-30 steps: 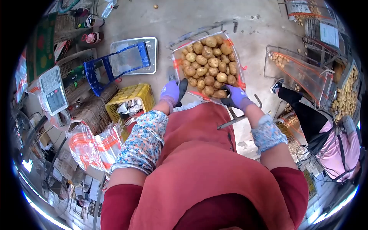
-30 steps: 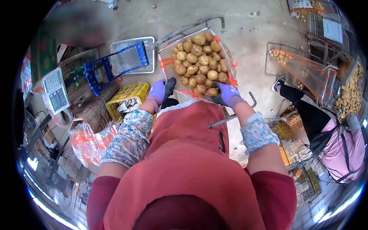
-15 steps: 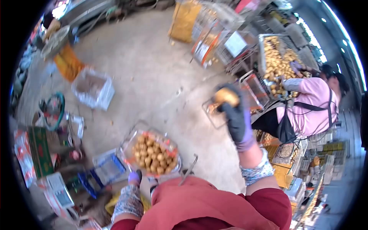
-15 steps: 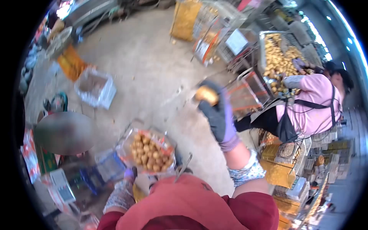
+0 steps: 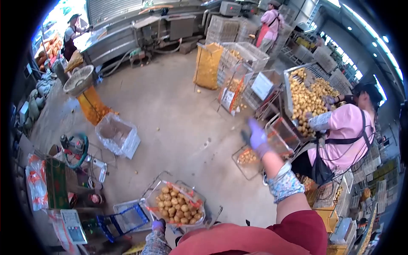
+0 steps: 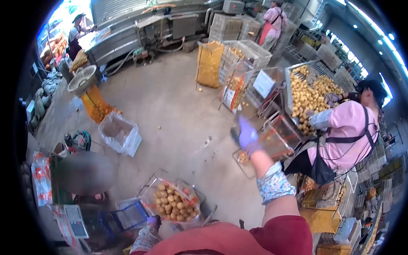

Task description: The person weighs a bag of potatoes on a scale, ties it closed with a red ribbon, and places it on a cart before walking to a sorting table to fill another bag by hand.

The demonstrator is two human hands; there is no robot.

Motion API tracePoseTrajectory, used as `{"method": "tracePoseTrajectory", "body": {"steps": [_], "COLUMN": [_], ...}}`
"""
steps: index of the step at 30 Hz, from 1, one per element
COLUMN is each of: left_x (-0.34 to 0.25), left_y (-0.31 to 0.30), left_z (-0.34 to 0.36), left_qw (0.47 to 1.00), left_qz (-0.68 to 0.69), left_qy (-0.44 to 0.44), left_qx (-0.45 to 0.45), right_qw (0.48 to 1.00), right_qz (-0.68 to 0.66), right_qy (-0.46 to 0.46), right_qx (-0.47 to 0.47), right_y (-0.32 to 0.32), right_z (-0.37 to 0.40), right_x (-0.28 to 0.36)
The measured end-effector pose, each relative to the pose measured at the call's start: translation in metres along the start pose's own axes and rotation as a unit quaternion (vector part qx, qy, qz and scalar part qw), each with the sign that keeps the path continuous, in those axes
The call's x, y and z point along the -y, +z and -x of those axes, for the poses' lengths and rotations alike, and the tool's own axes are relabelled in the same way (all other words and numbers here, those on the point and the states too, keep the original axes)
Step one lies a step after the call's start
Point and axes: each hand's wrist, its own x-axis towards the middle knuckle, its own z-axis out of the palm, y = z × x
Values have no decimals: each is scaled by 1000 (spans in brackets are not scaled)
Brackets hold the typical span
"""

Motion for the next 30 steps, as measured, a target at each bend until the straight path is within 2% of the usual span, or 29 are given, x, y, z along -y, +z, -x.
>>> {"method": "tracePoseTrajectory", "body": {"steps": [1,2,3,4,5,7,8,9,11,12,14,15,16,17,18,20,22,23,24,25,26,28,30], "left_x": [10,24,19,-5,-16,-37,-11,-12,16,16,2,1,5,11,14,22,43,48,51,18,19,21,24], "left_y": [-3,4,3,2,-2,-12,-4,2,13,9,-15,-15,-15,-15,-15,-14,1,5,10,-22,-22,-21,-24], "left_z": [-17,-29,-18,-1,11,36,12,17,3,9,32,36,36,37,37,36,27,25,23,41,43,54,60], "left_qw": [960,965,968,974,977,979,943,984,984,985,982,984,984,984,983,979,982,982,981,981,975,957,967], "left_qz": [-235,-205,-176,-180,-183,-189,-290,-173,-159,-144,-112,-91,-71,-52,-57,-67,-40,-25,-9,15,-23,-106,-100], "left_qy": [150,163,177,134,111,65,144,31,75,80,98,90,84,77,97,138,159,170,181,88,101,125,115], "left_qx": [6,-5,-15,-16,3,40,75,29,7,43,113,127,139,151,143,131,96,84,70,170,195,240,204], "right_qw": [974,931,893,844,851,844,831,807,709,684,703,751,755,757,764,701,664,692,722,742,770,876,925], "right_qz": [0,-18,-62,-97,-89,-228,-216,-265,-320,-359,-314,-264,-201,-91,44,47,18,-77,-148,-218,-266,-212,-187], "right_qy": [81,151,222,290,230,248,293,342,448,442,442,425,425,357,276,368,390,277,258,232,302,94,-92], "right_qx": [210,333,385,441,464,417,421,403,440,456,461,432,458,540,581,608,638,662,625,589,495,422,318], "right_y": [20,56,69,81,104,144,142,155,174,201,254,267,301,333,339,348,353,352,356,356,351,356,356], "right_z": [50,102,144,174,200,233,213,203,170,165,139,119,105,91,85,94,89,92,99,107,115,103,90], "right_x": [9,1,13,23,18,16,54,73,140,144,182,213,215,208,223,233,220,205,194,191,207,223,238]}}
